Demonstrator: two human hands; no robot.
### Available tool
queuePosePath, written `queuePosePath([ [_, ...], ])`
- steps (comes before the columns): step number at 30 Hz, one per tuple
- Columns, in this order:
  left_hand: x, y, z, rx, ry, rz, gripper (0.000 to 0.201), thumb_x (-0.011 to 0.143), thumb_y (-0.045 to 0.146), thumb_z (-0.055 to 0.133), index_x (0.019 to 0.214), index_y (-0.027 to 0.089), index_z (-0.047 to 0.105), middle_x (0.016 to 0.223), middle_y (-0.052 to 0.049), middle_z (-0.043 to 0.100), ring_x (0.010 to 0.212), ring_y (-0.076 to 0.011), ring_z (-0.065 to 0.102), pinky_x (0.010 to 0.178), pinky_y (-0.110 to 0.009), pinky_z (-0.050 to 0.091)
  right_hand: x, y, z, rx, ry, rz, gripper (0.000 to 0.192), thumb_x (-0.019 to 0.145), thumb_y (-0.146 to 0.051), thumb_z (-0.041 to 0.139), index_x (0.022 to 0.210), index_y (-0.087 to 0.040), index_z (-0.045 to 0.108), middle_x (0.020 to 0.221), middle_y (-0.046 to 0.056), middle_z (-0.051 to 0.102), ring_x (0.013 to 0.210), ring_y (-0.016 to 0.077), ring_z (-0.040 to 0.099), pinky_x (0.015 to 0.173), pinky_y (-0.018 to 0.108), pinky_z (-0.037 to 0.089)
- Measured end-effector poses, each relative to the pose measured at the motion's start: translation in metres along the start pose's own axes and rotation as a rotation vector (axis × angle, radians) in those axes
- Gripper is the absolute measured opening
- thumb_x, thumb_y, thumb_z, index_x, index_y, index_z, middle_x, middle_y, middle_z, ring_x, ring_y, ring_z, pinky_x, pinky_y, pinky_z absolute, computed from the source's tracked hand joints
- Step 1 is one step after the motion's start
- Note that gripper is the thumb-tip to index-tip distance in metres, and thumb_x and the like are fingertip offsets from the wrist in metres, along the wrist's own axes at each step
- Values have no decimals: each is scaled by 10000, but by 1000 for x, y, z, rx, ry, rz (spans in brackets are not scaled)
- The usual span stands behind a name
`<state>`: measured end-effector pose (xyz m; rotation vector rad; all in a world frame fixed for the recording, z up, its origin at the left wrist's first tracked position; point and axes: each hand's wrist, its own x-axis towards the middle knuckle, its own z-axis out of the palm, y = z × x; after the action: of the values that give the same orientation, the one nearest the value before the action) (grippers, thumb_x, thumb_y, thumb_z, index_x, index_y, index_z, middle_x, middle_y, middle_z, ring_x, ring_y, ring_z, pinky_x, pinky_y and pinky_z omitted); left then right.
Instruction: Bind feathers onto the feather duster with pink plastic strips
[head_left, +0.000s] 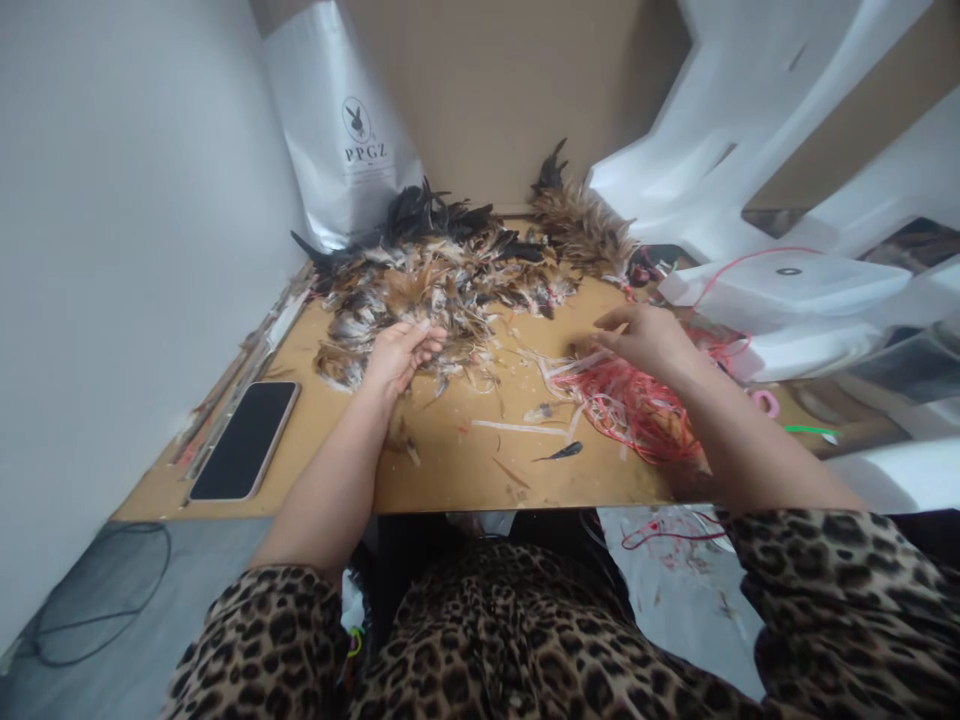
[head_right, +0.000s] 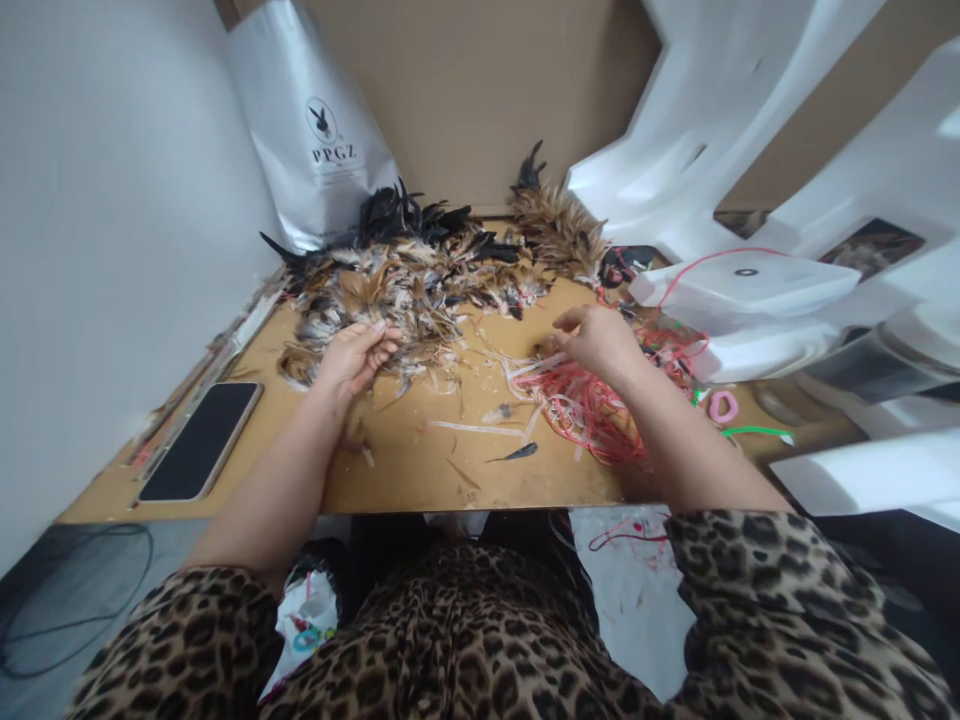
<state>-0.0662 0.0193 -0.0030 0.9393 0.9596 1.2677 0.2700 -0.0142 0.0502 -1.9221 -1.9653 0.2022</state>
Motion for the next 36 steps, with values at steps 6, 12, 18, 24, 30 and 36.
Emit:
queuePosePath([
  [6,0,-2,1,12,-54,-4,216,717,270,699,808,84,641,768,-75,711,527,-54,598,440,-124,423,7,-52,34,199,-240,-121,136,755,-230,590,768,-146,695,748,46,688,655,130,575,622,227,403],
  [12,1,-4,-1,13,-51,-6,204,722,264,693,801,85,639,770,-79,714,528,-54,598,446,-126,427,17,-93,79,4,-390,-125,264,735,-364,572,737,-137,707,673,61,661,588,128,546,542,223,346],
  [18,3,-5,-1,-1,-52,-15,218,713,275,704,799,85,637,761,-78,713,517,-57,597,430,-127,422,25,-102,94,119,-375,-103,130,675,-240,584,650,-135,657,625,57,628,557,113,502,529,217,339],
  [24,3,-3,0,-4,-59,-33,207,731,272,690,813,92,630,789,-75,714,529,-50,597,439,-122,426,29,-79,88,1065,-489,92,161,648,-278,653,705,-144,584,455,-53,469,396,43,309,408,185,238],
  [30,-2,-3,3,-43,-141,-70,210,714,262,709,805,90,630,762,-71,709,527,-57,599,445,-128,438,31,-66,78,1503,-650,83,246,590,-248,755,689,-128,565,762,48,684,393,-8,290,367,150,195],
  [36,-4,-3,5,-28,-171,-70,227,701,275,723,795,84,644,798,-95,714,544,-64,608,455,-133,439,29,-71,82,1542,-649,117,272,586,-244,777,696,-133,554,644,16,670,381,8,380,351,131,272],
])
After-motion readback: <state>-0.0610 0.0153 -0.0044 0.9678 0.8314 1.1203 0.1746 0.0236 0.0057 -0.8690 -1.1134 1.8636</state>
